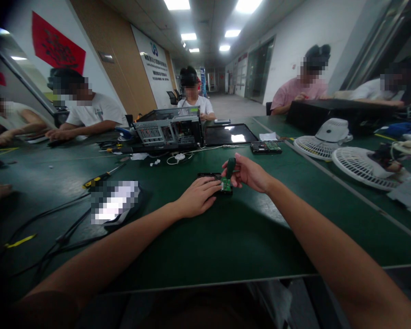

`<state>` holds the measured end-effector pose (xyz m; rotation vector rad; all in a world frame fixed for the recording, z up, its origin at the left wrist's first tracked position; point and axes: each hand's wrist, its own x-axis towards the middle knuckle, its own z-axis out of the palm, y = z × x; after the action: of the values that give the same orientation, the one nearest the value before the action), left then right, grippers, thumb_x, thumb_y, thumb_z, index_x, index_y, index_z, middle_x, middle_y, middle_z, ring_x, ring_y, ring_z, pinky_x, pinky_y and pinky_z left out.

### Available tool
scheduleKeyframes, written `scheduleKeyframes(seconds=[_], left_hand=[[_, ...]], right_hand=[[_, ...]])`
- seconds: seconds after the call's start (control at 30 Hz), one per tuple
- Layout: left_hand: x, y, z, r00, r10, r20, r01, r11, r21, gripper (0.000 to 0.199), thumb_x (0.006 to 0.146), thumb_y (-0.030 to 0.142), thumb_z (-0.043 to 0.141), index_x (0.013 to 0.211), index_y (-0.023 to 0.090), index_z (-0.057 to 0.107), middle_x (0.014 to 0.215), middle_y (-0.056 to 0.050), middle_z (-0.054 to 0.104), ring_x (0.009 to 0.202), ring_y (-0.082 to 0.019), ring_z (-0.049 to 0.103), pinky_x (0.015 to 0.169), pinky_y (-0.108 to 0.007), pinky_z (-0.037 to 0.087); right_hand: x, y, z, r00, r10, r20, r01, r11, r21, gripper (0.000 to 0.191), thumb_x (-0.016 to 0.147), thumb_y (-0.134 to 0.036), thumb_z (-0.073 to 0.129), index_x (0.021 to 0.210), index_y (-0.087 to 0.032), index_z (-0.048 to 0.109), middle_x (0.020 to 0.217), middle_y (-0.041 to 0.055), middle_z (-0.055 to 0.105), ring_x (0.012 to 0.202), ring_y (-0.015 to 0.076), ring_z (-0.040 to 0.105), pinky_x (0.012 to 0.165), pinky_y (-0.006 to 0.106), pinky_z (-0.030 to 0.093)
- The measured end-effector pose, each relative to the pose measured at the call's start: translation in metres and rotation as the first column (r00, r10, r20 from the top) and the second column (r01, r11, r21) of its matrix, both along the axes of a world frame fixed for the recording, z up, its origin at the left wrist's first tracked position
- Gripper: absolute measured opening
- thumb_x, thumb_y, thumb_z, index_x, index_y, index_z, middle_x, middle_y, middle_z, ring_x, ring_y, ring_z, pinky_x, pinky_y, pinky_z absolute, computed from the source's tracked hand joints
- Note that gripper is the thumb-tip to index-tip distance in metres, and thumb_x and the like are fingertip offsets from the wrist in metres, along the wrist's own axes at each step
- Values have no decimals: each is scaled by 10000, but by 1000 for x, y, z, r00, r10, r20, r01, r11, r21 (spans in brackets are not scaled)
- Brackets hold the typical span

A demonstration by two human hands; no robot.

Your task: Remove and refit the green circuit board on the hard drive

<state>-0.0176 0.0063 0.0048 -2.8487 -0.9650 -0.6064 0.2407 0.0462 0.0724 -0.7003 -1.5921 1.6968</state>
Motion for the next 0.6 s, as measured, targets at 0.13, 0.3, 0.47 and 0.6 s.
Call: scheduleKeyframes(seconds=[0.13,0.3,0.47,0.6], left_hand=[[0,1,0,1000,-2,-4,2,1000,-1,487,1017,281,551,1496,208,511,1530,-107,561,1467,-328,432,1212,-577,372],[0,0,0,1000,-2,-1,2,1000,15,466,1026,285,538,1485,203,525,1522,-108,570,1459,-323,439,1212,-567,371],[1,-1,1,1000,-4,-3,4,1000,19,469,1027,286,535,1486,188,523,1524,-111,568,1456,-330,438,1215,-562,369],[1,-1,2,1000,-4,-7,4,1000,16,473,1028,287,530,1490,182,518,1524,-114,568,1453,-333,442,1214,-561,372]], right_hand=[[1,0,3,999,-12,34,12,1000,0,464,1007,-590,491,1077,-175,685,1033,127,757,556,127,558,404,237,329],[-1,-6,4,999,-5,48,2,998,64,432,968,-555,596,990,-138,710,1000,132,748,575,112,550,424,221,347],[-4,-9,3,999,44,31,-47,995,83,368,970,-508,619,988,-146,679,1047,153,759,602,139,621,452,245,437],[-2,-4,1,1000,11,9,-11,999,47,429,990,-585,541,1004,-172,658,1032,143,768,584,154,626,444,262,444]])
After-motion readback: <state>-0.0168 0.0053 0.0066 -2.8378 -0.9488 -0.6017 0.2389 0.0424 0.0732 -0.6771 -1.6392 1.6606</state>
